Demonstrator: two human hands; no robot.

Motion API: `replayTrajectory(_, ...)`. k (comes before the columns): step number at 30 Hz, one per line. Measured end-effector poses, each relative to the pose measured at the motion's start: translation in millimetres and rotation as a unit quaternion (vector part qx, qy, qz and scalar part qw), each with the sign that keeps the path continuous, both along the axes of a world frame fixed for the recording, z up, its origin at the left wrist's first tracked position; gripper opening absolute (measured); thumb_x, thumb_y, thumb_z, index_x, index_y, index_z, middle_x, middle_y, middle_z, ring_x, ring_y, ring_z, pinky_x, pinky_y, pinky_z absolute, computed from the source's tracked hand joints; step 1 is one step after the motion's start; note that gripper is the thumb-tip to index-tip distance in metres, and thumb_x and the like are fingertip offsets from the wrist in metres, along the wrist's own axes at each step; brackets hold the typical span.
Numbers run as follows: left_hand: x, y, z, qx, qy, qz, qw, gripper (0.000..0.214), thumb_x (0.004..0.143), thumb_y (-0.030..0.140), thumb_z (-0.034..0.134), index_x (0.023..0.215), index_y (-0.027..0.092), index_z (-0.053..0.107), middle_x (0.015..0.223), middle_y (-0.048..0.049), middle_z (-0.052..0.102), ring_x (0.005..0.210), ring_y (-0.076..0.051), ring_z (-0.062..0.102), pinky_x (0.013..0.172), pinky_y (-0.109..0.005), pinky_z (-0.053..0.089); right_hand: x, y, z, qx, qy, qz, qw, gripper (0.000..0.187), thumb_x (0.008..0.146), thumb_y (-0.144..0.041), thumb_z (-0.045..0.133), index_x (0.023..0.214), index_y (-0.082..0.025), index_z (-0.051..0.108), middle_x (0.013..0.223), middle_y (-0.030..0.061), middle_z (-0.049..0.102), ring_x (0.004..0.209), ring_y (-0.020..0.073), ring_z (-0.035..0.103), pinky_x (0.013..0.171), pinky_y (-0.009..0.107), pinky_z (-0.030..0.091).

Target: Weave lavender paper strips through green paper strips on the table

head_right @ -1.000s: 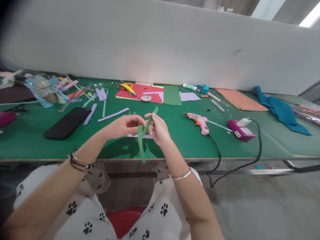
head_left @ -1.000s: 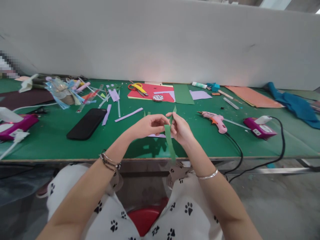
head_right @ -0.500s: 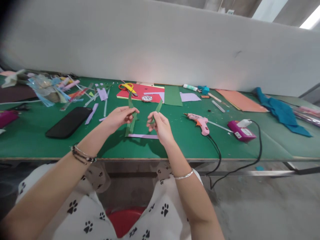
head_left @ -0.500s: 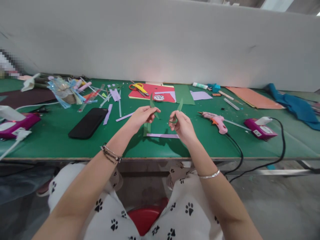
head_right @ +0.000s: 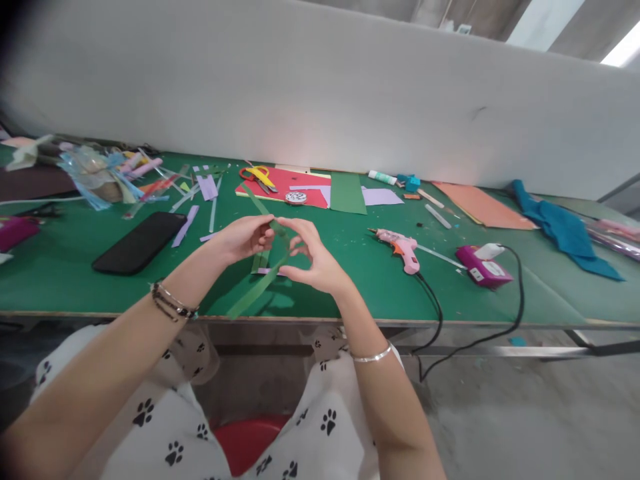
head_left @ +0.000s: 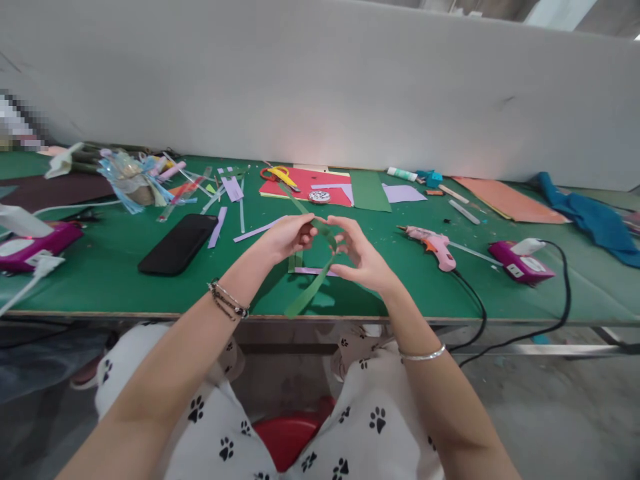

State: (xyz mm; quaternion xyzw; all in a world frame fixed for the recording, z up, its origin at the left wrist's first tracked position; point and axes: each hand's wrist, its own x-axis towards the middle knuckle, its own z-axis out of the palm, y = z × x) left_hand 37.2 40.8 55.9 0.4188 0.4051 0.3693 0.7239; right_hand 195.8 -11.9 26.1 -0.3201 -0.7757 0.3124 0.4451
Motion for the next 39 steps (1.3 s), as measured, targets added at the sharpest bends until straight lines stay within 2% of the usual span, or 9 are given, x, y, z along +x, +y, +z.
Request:
replayTrajectory(6,3,-1,2.7,-0.033,0.008,-0.022,0.999,0.029,0.085,0.015,0.042,0.057,0.014,0.051,0.042,0.0050,0.044,0.031,-0.003,0.035,0.034,-0.014,0.030,0,-3,3.5,0.125,-0.125,-0.066,0.982,0.050,0.067,-0.001,0.036,0.109,-0.024,0.051,0.121,0.0086,0.045,0.113,0.0189,0.044,0.081,0.035,0.047)
replayTrajectory(13,6,-1,1.3,-0.067,0.009,-0.053,0.996,0.036,0.086,0.015,0.040,0.051,0.015,0.046,0.037,0.0064,0.040,0.029,-0.002,0.034,0.036,-0.013,0.034,0,0,-7.1,0.266,-0.200,-0.181,0.925,0.030,0.084,-0.012,0.039,0.102,-0.025,0.059,0.111,0.0059,0.058,0.104,0.0161,0.053,0.089,0.032,0.044)
replayTrajectory(18,7,-1,1.0,-0.074,0.004,-0.072,0.995,0.039,0.089,0.014,0.033,0.052,0.014,0.046,0.036,0.0073,0.036,0.029,-0.001,0.033,0.039,-0.012,0.037,2,1,-14.7,0.299,-0.269,-0.244,0.883,0.037,0.085,-0.011,0.037,0.109,-0.029,0.059,0.113,0.0055,0.059,0.092,0.0151,0.057,0.081,0.030,0.046)
replayTrajectory(25,11,-1,-7.3,-0.022,0.055,-0.083,0.995,0.028,0.085,0.014,0.040,0.060,0.014,0.054,0.040,0.0065,0.042,0.033,-0.003,0.034,0.047,-0.017,0.042,-9,2,-13.8,0.225,-0.093,-0.200,0.949,0.028,0.083,-0.015,0.041,0.085,-0.025,0.067,0.083,0.0033,0.066,0.080,0.0137,0.059,0.074,0.027,0.047)
replayTrajectory(29,6,-4,-12.5,0.051,0.120,-0.092,0.987,0.024,0.081,0.027,0.050,0.062,0.014,0.058,0.053,0.0017,0.054,0.042,-0.007,0.042,0.053,-0.022,0.041,-10,-3,-7.6,0.092,0.030,-0.198,0.975,0.019,0.079,-0.024,0.050,0.071,-0.022,0.068,0.071,0.0012,0.064,0.067,0.0128,0.057,0.062,0.026,0.046)
replayTrajectory(31,-1,-7,-15.8,0.200,0.213,-0.130,0.947,0.021,0.076,0.035,0.056,0.072,0.015,0.063,0.067,-0.0013,0.060,0.058,-0.011,0.051,0.061,-0.024,0.041,-2,-5,-6.3,-0.024,0.119,-0.220,0.968,0.021,0.077,-0.033,0.054,0.067,-0.021,0.067,0.063,0.0000,0.061,0.057,0.0104,0.054,0.054,0.023,0.044)
replayTrajectory(34,-13,-12,-21.3,0.455,0.386,-0.229,0.769,0.029,0.067,0.038,0.065,0.089,0.018,0.065,0.092,-0.0056,0.061,0.090,-0.022,0.052,0.078,-0.031,0.036,18,-5,-6.6,-0.167,0.285,-0.247,0.911,0.020,0.074,-0.038,0.059,0.068,-0.020,0.065,0.052,-0.0041,0.054,0.045,0.0051,0.047,0.045,0.017,0.042)
replayTrajectory(36,-18,-14,-24.6,0.511,0.461,-0.260,0.677,0.031,0.066,0.037,0.066,0.092,0.019,0.064,0.099,-0.0077,0.059,0.098,-0.025,0.049,0.081,-0.034,0.033,33,-3,-6.5,-0.198,0.361,-0.260,0.873,0.009,0.071,-0.028,0.064,0.068,-0.020,0.063,0.052,-0.0068,0.052,0.043,0.0020,0.046,0.042,0.011,0.042)
replayTrajectory(39,-23,-13,-29.0,0.526,0.507,-0.264,0.630,0.026,0.072,0.032,0.062,0.094,0.017,0.063,0.099,-0.0086,0.059,0.096,-0.025,0.051,0.080,-0.034,0.031,48,-2,-4.8,-0.219,0.437,-0.289,0.823,0.007,0.073,-0.016,0.060,0.068,-0.020,0.063,0.050,-0.0083,0.052,0.043,-0.0007,0.049,0.041,0.003,0.042)
